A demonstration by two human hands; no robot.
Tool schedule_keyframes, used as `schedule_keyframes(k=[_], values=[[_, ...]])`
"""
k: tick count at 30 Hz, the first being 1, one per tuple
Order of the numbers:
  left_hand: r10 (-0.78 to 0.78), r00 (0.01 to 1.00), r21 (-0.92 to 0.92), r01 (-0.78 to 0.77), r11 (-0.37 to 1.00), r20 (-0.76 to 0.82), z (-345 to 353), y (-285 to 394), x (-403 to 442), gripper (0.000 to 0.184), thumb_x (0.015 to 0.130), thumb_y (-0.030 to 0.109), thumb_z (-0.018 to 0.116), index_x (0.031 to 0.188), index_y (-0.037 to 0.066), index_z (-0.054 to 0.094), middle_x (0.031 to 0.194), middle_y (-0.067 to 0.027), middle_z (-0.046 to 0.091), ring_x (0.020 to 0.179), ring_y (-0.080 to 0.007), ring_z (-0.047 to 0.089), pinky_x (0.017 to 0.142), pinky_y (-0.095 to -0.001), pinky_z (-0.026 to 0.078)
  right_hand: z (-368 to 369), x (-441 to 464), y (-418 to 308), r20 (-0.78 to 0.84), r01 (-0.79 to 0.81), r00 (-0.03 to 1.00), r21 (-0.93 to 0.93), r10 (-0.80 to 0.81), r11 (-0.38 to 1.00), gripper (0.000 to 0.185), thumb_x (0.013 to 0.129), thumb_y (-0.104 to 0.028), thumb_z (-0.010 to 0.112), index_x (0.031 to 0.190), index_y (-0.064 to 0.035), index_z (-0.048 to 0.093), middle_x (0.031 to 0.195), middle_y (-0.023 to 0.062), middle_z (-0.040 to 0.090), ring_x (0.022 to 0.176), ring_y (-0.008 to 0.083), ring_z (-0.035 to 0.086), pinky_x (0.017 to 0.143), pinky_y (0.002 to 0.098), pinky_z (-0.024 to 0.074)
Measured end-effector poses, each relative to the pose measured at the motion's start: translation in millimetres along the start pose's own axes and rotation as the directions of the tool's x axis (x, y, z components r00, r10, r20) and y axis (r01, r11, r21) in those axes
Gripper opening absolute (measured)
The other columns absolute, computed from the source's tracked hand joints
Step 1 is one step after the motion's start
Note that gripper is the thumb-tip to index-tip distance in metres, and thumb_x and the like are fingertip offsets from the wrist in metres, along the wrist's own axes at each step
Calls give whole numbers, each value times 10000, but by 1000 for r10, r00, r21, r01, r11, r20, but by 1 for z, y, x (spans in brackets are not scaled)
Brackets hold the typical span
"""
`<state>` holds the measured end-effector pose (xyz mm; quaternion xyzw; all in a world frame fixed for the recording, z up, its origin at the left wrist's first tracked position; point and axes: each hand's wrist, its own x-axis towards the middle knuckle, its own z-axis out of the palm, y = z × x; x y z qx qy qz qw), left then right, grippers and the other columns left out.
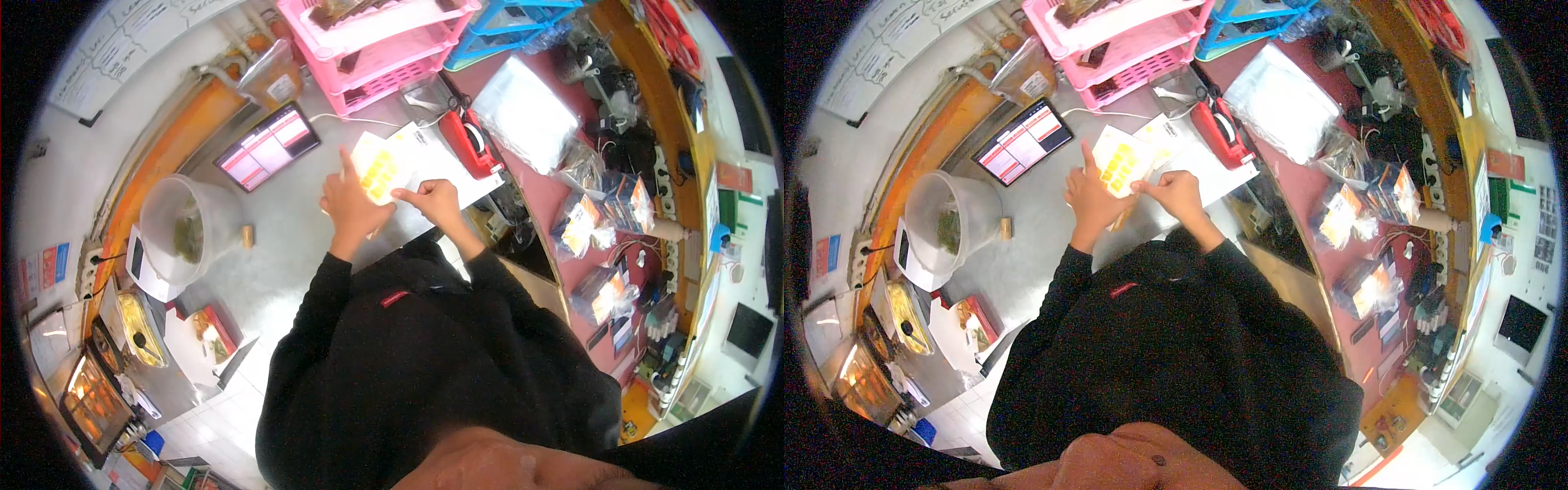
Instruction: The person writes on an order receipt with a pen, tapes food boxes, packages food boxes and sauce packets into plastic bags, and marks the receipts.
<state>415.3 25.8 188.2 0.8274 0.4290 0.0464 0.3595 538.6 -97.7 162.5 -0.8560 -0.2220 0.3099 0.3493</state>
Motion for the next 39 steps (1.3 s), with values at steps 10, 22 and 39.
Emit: schedule_keyframes(k=[10, 22, 39], values=[[227, 698, -730, 672, 120, 680, 2, -110, -10, 1053, 699, 134, 685, 1474, -3, -16, 1327, -192, 474, 1154, -298, 527, 962, -351, 427, 34, 43, 34, 299, -182, 950, 313, 85, 932, 470, 676, -395, 823, 932, -57, 620, 728, 56, 614, 575, 137, 551, 519, 295, 435], [244, 932, 237, -309, 921, 267, 43, -116, 1, 1420, 403, 340, 872, 1493, 93, -4, 1171, -207, 454, 1105, -370, 431, 949, -563, 279, 33, 112, -9, 86, 45, 996, -524, 0, 850, 1300, 522, -417, 823, 1496, -207, -12, 1359, 233, 360, 1308, 403, 309, 1011, 687, 186], [9, 899, -292, -153, 944, -438, 16, -123, -20, 875, 823, 413, 656, 1468, 31, 204, 1422, -185, 371, 1311, -292, 344, 1076, -425, 255, -196, 197, 163, -449, 319, 764, -360, -463, 876, 186, 762, -27, 613, 936, -60, 668, 864, 156, 682, 753, 337, 652, 675, 389, 515]])
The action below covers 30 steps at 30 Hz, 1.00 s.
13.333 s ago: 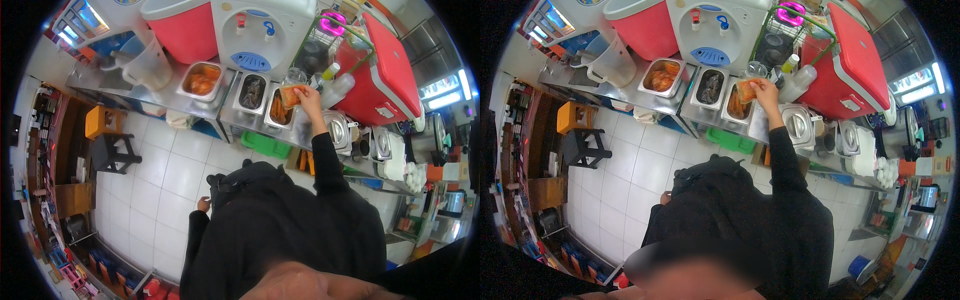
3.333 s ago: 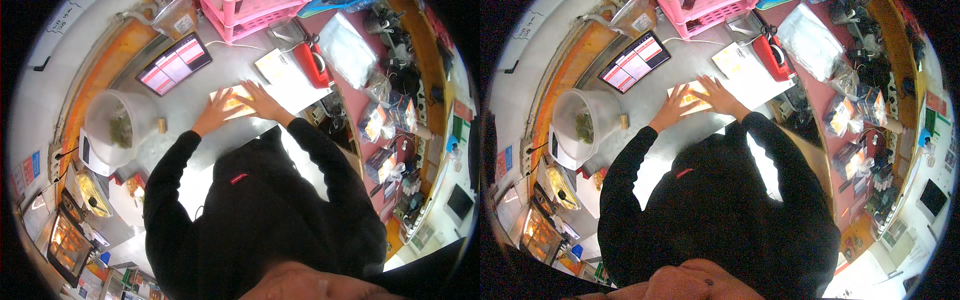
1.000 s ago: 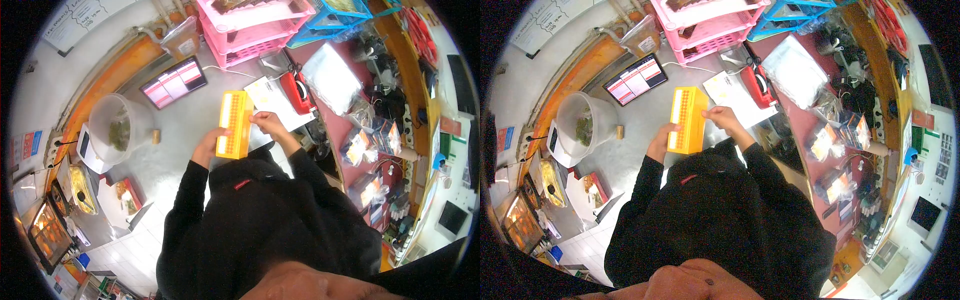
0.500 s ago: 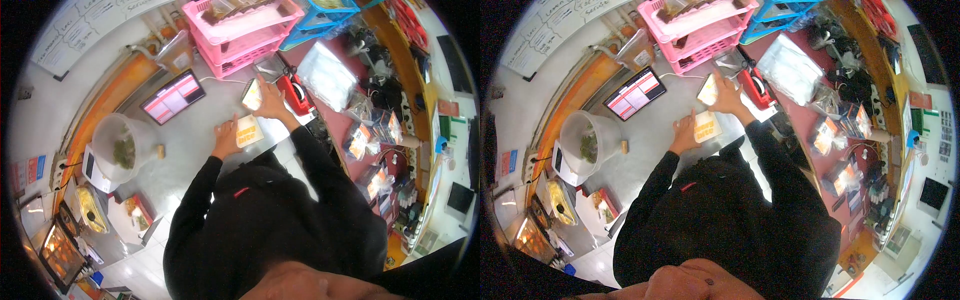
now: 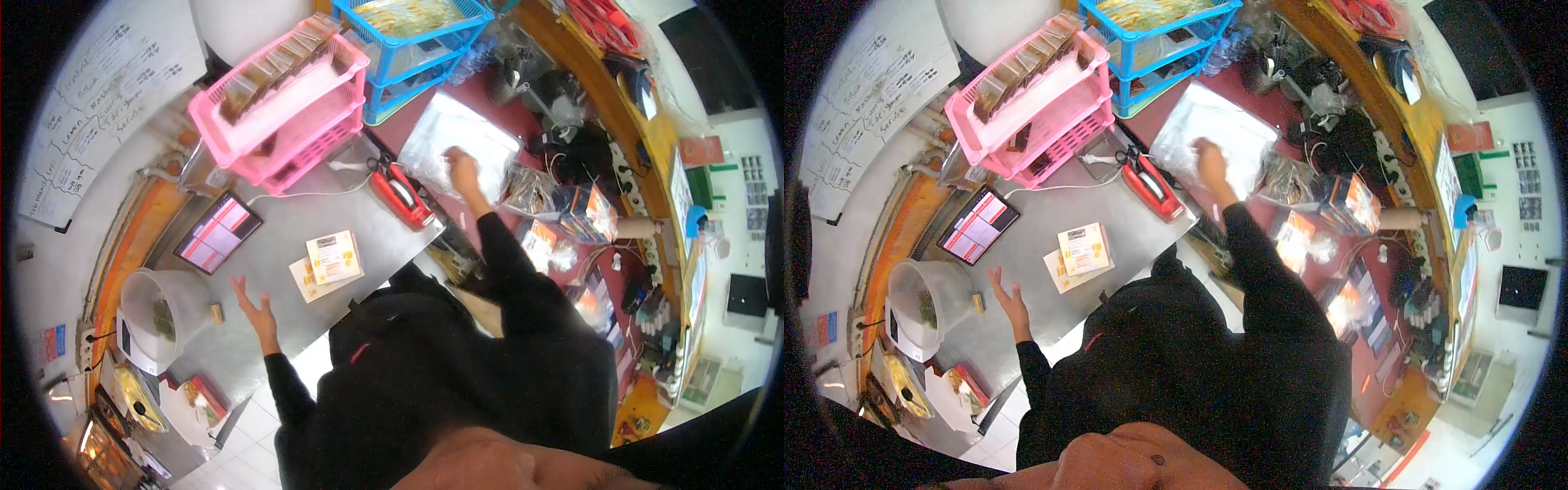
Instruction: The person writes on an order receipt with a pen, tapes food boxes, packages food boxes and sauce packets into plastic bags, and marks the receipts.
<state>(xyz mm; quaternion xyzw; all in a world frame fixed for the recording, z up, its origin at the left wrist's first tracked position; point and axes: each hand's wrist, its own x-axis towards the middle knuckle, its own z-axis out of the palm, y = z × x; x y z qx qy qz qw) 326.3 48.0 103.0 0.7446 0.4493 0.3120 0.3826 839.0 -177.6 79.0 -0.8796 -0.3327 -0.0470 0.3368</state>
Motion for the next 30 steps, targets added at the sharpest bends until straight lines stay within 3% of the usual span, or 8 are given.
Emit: schedule_keyframes(k=[3, 6, 11, 15, 19, 21, 26, 30], values=[[-57, 972, -252, -3, 968, -230, 50, 30, -15, 632, 896, 361, 550, 1388, 14, 358, 1232, -145, 523, 1170, -244, 470, 1006, -388, 331, -22, 20, 119, 469, 70, 827, -631, 309, 772, 113, 769, -116, 590, 828, -82, 680, 872, 142, 685, 844, 309, 657, 694, 417, 516], [15, 989, -330, -63, 942, -146, 122, 86, -24, 473, 893, 316, 568, 1248, 11, 500, 1076, -98, 572, 997, -198, 542, 908, -341, 401, -42, 28, 110, 651, 149, 703, -527, 285, 837, 96, 756, -157, 601, 775, -101, 677, 852, 129, 669, 861, 311, 637, 706, 415, 509], [270, 943, -287, -209, 935, 195, 243, 198, -8, 331, 856, 124, 628, 1171, 35, 576, 937, -67, 616, 919, -151, 575, 842, -294, 449, -44, 29, 101, 550, 538, 725, -77, -414, 840, 98, 769, -173, 586, 751, -116, 663, 877, 115, 604, 873, 299, 593, 747, 397, 487], [344, 854, -425, -164, 890, 391, 338, 233, 9, 291, 810, 64, 650, 1099, 67, 621, 901, -80, 604, 791, -192, 603, 728, -282, 479, -15, 25, 138, 639, 266, 760, -143, -117, 953, 107, 784, -185, 592, 771, -99, 653, 949, 111, 589, 875, 299, 593, 759, 399, 489], [403, 745, -270, -301, 914, 531, 399, 239, 21, 308, 795, 107, 671, 1100, 106, 626, 1010, -95, 595, 932, -242, 585, 818, -355, 455, -37, 32, 142, 735, 249, 677, -185, -35, 951, 77, 765, -170, 628, 818, -119, 652, 957, 120, 559, 882, 288, 598, 748, 406, 495], [532, 706, -137, -537, 832, 468, 425, 238, 28, 326, 787, 131, 684, 1105, 92, 623, 1084, -107, 578, 1004, -262, 557, 871, -395, 425, -43, 31, 139, 685, 196, 726, -124, -59, 973, 68, 762, -142, 628, 816, -106, 648, 952, 120, 557, 884, 290, 597, 745, 405, 497], [392, 478, 70, -699, 711, 786, 477, 259, 40, 934, 660, 344, 779, 1433, 104, 313, 1475, -90, 313, 1407, -265, 213, 1078, -665, 48, -26, 23, 165, 473, 164, 875, -90, -102, 982, 77, 777, -78, 602, 846, -55, 627, 959, 131, 561, 876, 314, 593, 751, 407, 493], [164, 590, 288, -595, 751, 791, 510, 236, 39, 1112, 633, 438, 782, 1484, 95, 154, 1546, -70, 171, 1424, -238, 172, 1073, -672, 46, -50, 26, 167, 327, 25, 942, 144, -71, 989, 83, 819, -76, 551, 858, -23, 601, 918, 156, 577, 879, 336, 580, 754, 384, 482]])
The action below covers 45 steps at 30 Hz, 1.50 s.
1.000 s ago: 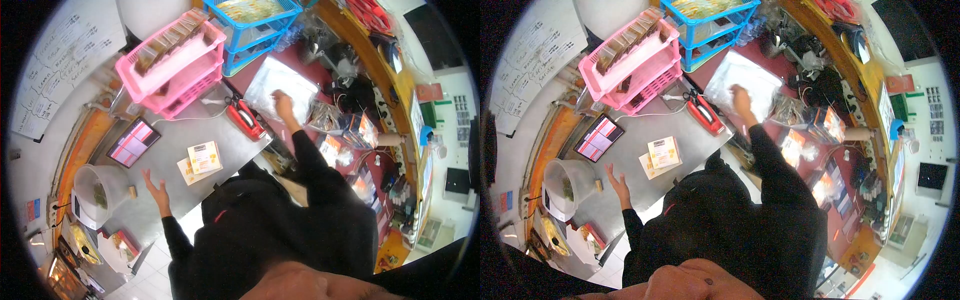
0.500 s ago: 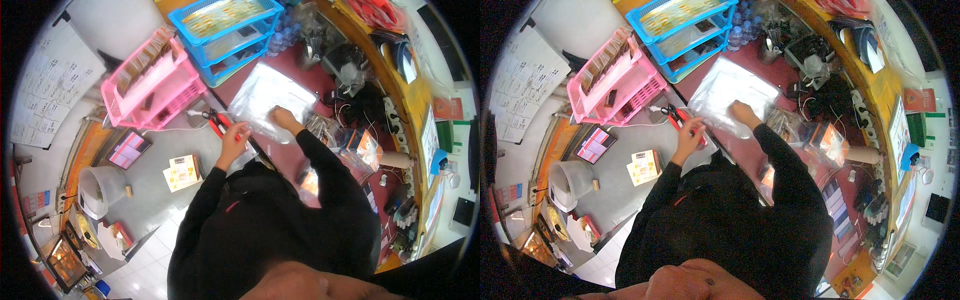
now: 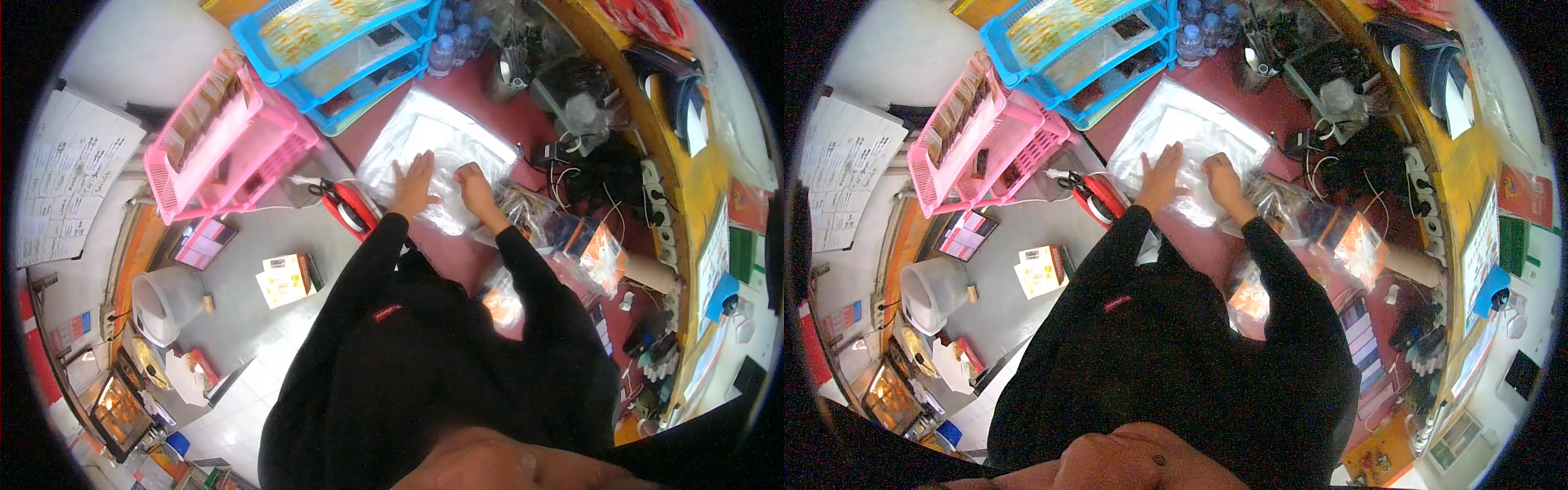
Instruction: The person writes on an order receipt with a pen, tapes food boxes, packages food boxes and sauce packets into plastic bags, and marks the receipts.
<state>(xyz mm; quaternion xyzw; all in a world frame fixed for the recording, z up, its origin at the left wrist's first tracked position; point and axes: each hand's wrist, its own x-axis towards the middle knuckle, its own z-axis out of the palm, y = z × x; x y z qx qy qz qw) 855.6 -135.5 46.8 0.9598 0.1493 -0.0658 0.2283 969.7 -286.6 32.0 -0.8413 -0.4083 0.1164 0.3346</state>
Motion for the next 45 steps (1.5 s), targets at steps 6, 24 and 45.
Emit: schedule_keyframes(k=[6, 24, 45], values=[[-80, 997, 170, 81, 982, -10, -19, 3, -1, 1081, 633, 425, 776, 1482, 121, 180, 1557, -53, 140, 1428, -217, 159, 1038, -713, 112, -81, 12, -95, 335, -368, 893, 928, 302, 61, 137, 959, -163, 489, 926, -74, 587, 873, -30, 577, 800, 83, 545, 749, 266, 453], [414, 892, -15, 418, -908, -180, -177, 52, -163, 672, 951, 471, 338, 1491, 123, 141, 1560, -105, 95, 1423, -311, 144, 1097, -567, 206, -120, -114, 54, 53, 143, 972, 640, 229, -755, 186, 918, -140, 421, 1006, -52, 559, 854, 48, 565, 731, 131, 560, 553, 236, 477], [-287, 950, -911, -224, -347, -124, -179, -129, -346, 348, 804, 213, 723, 1048, -20, 638, 1038, -94, 646, 903, -153, 619, 816, -298, 485, 40, -66, -476, 215, 392, 871, 239, -442, 888, 286, 649, -235, 824, 761, -42, 646, 693, 39, 580, 638, 155, 529, 584, 283, 410]])
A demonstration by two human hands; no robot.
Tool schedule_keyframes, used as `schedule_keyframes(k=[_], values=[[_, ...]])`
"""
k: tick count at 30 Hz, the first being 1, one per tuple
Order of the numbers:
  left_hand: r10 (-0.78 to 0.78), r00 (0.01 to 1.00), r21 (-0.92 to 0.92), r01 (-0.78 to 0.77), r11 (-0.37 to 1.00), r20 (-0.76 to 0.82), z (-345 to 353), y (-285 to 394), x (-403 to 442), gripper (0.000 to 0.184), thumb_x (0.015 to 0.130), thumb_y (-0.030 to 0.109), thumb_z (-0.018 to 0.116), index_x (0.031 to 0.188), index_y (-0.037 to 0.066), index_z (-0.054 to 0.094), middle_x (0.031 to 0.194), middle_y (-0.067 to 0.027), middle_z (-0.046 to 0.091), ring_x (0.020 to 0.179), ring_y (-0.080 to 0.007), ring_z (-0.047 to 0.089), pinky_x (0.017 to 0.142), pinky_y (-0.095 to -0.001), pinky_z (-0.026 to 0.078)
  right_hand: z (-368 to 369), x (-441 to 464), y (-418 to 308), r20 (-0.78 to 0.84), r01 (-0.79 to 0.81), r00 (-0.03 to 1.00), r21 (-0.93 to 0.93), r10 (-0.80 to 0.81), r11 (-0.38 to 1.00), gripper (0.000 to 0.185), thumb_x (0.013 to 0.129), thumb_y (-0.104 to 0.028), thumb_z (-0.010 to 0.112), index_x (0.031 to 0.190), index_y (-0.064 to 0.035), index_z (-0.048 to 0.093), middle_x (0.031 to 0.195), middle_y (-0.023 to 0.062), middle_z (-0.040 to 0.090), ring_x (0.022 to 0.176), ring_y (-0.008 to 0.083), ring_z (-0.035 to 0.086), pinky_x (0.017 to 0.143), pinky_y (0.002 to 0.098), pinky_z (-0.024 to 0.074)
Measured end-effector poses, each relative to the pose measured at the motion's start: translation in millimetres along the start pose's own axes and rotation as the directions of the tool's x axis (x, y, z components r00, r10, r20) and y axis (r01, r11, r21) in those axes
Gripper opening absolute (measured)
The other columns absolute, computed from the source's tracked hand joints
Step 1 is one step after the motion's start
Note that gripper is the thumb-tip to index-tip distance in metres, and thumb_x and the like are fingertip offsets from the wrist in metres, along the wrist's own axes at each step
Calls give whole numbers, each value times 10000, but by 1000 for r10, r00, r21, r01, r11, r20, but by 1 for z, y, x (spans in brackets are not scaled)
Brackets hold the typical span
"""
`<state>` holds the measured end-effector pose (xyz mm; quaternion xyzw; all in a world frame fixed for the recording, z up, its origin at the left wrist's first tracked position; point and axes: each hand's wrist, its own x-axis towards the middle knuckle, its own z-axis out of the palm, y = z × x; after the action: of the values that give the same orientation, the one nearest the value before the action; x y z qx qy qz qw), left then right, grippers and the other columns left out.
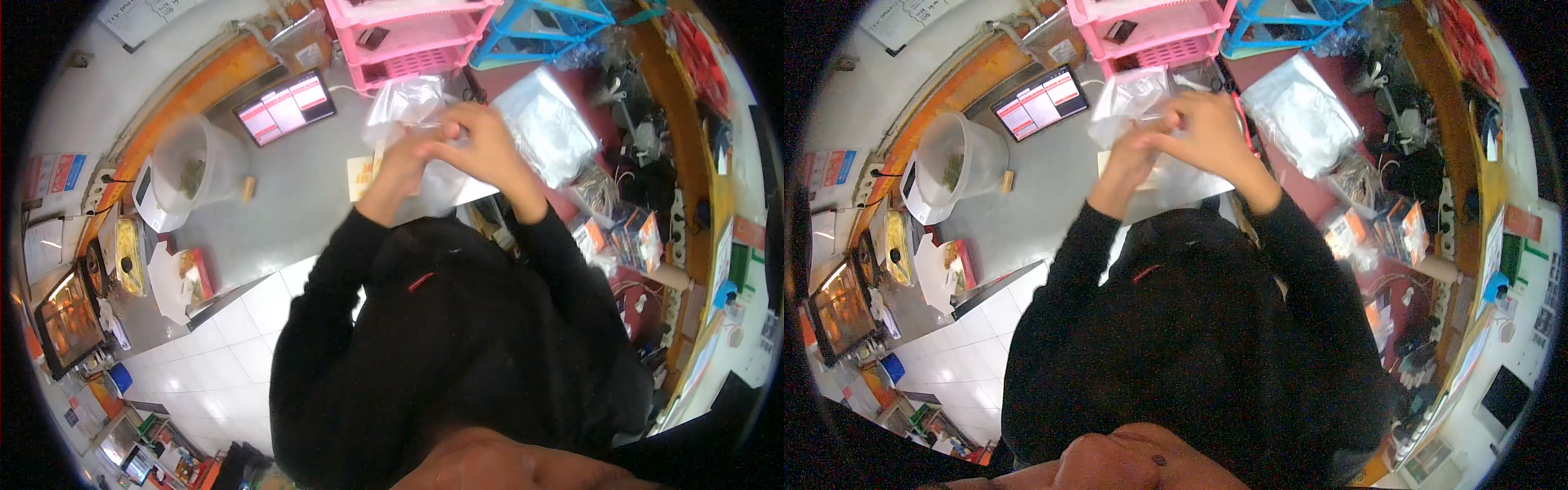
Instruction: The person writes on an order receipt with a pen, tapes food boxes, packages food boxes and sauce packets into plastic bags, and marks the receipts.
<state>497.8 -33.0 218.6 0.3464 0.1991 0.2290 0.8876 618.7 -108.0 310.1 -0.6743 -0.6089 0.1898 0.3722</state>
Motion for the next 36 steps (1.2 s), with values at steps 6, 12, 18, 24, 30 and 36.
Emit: schedule_keyframes(k=[6, 12, 18, 24, 30, 36], values=[[178, 982, 685, -87, 724, -64, -98, 103, 0, 280, 769, 158, 712, 968, -16, 621, 883, -60, 630, 741, -136, 598, 643, -280, 482, 26, 51, 26, -87, 307, 949, 17, -304, 952, 202, 688, -159, 728, 668, -42, 565, 584, 73, 535, 532, 178, 534, 539, 304, 438], [898, 441, 967, -236, 99, 16, -147, 167, -38, 230, 698, -112, 513, 879, 22, 557, 780, -59, 606, 730, -146, 607, 667, -288, 485, -17, 30, 35, -260, 212, 920, -301, -294, 930, 275, 670, -135, 738, 895, -74, 592, 800, 63, 616, 730, 226, 609, 705, 352, 489], [796, 461, 873, -461, -162, 391, -38, 139, -34, 360, 645, -90, 559, 948, 91, 629, 833, -57, 624, 734, -221, 612, 696, -310, 484, 77, 47, -46, -137, 149, 970, -311, -199, 939, 436, 691, -133, 740, 1089, -123, 560, 799, 89, 616, 769, 304, 626, 697, 404, 480], [840, 498, 972, -194, -133, 214, -90, 113, -24, 178, 706, 72, 723, 866, 103, 653, 739, -74, 544, 684, -216, 545, 619, -321, 441, 40, 32, -19, -192, -15, 981, -252, -35, 968, 284, 725, -80, 666, 973, -138, 541, 842, 104, 620, 751, 345, 611, 654, 434, 468], [217, 947, 848, 91, 523, -236, -111, 79, -43, 234, 805, 236, 678, 963, 65, 658, 838, -31, 640, 718, -197, 586, 665, -364, 468, 14, 9, 44, -294, -138, 944, 65, 151, 988, 395, 800, -25, 538, 1191, -53, 584, 967, 161, 666, 816, 286, 659, 706, 386, 520], [49, 946, -195, 15, 981, 320, -131, 34, -61, 642, 838, 284, 666, 1326, -20, 380, 1001, -80, 623, 751, -124, 557, 703, -283, 488, -68, -34, 53, 404, -387, 914, 846, -34, -367, 594, 844, -47, 496, 1396, 34, 292, 746, 109, 580, 620, 192, 583, 663, 359, 532]])
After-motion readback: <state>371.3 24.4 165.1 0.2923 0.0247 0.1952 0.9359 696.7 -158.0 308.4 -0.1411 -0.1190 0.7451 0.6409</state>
